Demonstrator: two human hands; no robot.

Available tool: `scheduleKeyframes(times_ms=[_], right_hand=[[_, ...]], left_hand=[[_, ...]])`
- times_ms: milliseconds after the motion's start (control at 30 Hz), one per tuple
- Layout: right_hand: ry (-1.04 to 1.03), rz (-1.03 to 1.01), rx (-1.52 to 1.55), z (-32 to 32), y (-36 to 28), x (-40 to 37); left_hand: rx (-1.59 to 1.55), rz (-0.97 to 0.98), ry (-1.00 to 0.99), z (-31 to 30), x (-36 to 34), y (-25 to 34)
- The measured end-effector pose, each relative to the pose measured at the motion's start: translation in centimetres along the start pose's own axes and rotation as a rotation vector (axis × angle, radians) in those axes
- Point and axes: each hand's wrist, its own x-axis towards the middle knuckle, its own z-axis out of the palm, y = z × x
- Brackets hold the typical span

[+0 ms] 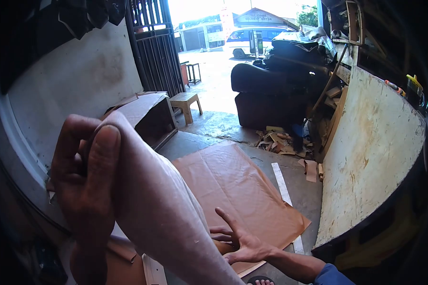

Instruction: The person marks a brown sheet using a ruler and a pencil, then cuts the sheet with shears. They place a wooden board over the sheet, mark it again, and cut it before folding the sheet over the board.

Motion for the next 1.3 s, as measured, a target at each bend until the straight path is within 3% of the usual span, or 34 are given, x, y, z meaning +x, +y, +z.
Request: scheduleKeyframes(times_ms=[33, 67, 200, 267, 333, 367, 400, 467, 500, 533, 567, 600, 667, 700, 733, 767, 833, 867, 900, 933, 967, 1000, 1067, 1133, 1200, 1267, 1300], right_hand=[[-0.093, 0.043, 0.142, -0.3, -0.6, -0.1], [-0.122, 0.056, 0.031, -0.5, -1.3, -0.3], [-0.130, -0.134, 0.599, 0.1, -5.6, -2.7], [-0.054, -0.181, 0.460, -0.8, -6.9, -3.8], [0.100, -0.046, 0.087, -1.9, -8.8, -4.5], [0.166, -0.145, 0.135, -2.7, -8.5, -4.8], [0.231, -0.192, -0.083, -3.4, -9.0, -4.9], [0.237, -0.322, -0.344, -4.3, -9.7, -4.2], [0.379, -0.264, -0.406, -3.9, -9.6, -2.9], [0.450, -0.242, -0.674, -4.6, -7.9, -1.5], [0.445, -0.133, -0.833, -6.3, -3.7, -1.0], [0.434, -0.033, -0.997, -8.3, 1.4, -0.6], [0.232, 0.319, -0.794, -11.6, 13.6, -2.7], [-0.051, 0.271, -0.479, -12.3, 18.7, -4.2], [-0.159, 0.390, -0.646, -13.1, 25.6, -6.3], [-0.105, 0.257, -0.558, -10.5, 25.4, -8.4], [0.050, 0.586, -0.211, -4.6, 20.7, -10.9], [0.018, 0.529, -0.037, -2.9, 20.8, -12.9], [-0.040, 0.378, -0.301, -2.2, 23.4, -15.2], [-0.040, 0.382, -0.303, -1.6, 22.5, -14.7], [-0.075, 0.444, -0.279, -1.8, 21.0, -14.3], [-0.113, 0.512, -0.247, -5.3, 17.5, -15.7], [-0.192, 0.636, -0.196, -5.5, 14.9, -19.7], [-0.262, 0.752, -0.145, -7.2, 14.2, -22.3], [-0.288, 0.805, -0.115, -6.7, 11.3, -21.6], [-0.405, 0.832, -0.204, -6.8, 8.7, -21.1], [-0.468, 0.823, -0.299, -6.1, 8.6, -19.6]], left_hand=[[0.013, 0.060, 0.028, 0.6, 0.7, 0.3], [0.013, 0.059, 0.033, 1.0, 1.3, 0.5], [-0.026, -0.045, -0.063, 1.9, 2.5, -0.3], [-0.171, -0.138, -0.208, 2.1, 2.3, -1.9], [-0.167, -0.254, -0.330, 1.2, 2.4, -2.7], [-0.104, -0.316, -0.629, 1.0, 2.6, -3.4], [-0.043, -0.376, -0.928, 1.1, 2.5, -4.1], [-0.130, -0.548, -1.070, 3.0, 1.2, -6.1], [-0.020, -0.543, -1.167, 4.4, 0.0, -6.5], [0.078, -0.488, -1.320, 6.0, -1.9, -8.7], [0.143, -0.561, -1.497, 7.6, -4.1, -9.7], [0.218, -0.476, -1.582, 8.7, -7.8, -12.4], [0.452, -0.234, -1.874, 9.8, -14.3, -15.5], [0.543, -0.267, -1.940, 9.5, -16.2, -15.0], [0.612, -0.220, -1.861, 8.8, -17.9, -14.1], [0.635, -0.330, -1.730, 8.3, -20.2, -13.5], [0.245, -0.306, -1.367, 7.3, -24.4, -10.8], [0.026, -0.377, -1.394, 7.8, -25.0, -8.1], [-0.233, -0.224, -1.321, 8.2, -27.0, -6.2], [-0.325, -0.193, -1.533, 8.7, -28.6, -4.6], [-0.381, -0.165, -1.563, 8.5, -30.9, -3.8], [-0.388, -0.175, -1.561, 8.2, -32.2, -3.7], [-0.163, -0.292, -2.170, 8.1, -33.3, -4.6], [-0.142, -0.347, -1.814, 4.1, -31.2, -6.5], [0.102, -0.447, -1.592, 0.3, -29.7, -9.6], [0.275, -0.559, -1.645, -1.5, -27.1, -10.7], [0.387, -0.428, -1.689, -1.5, -26.2, -10.2]])
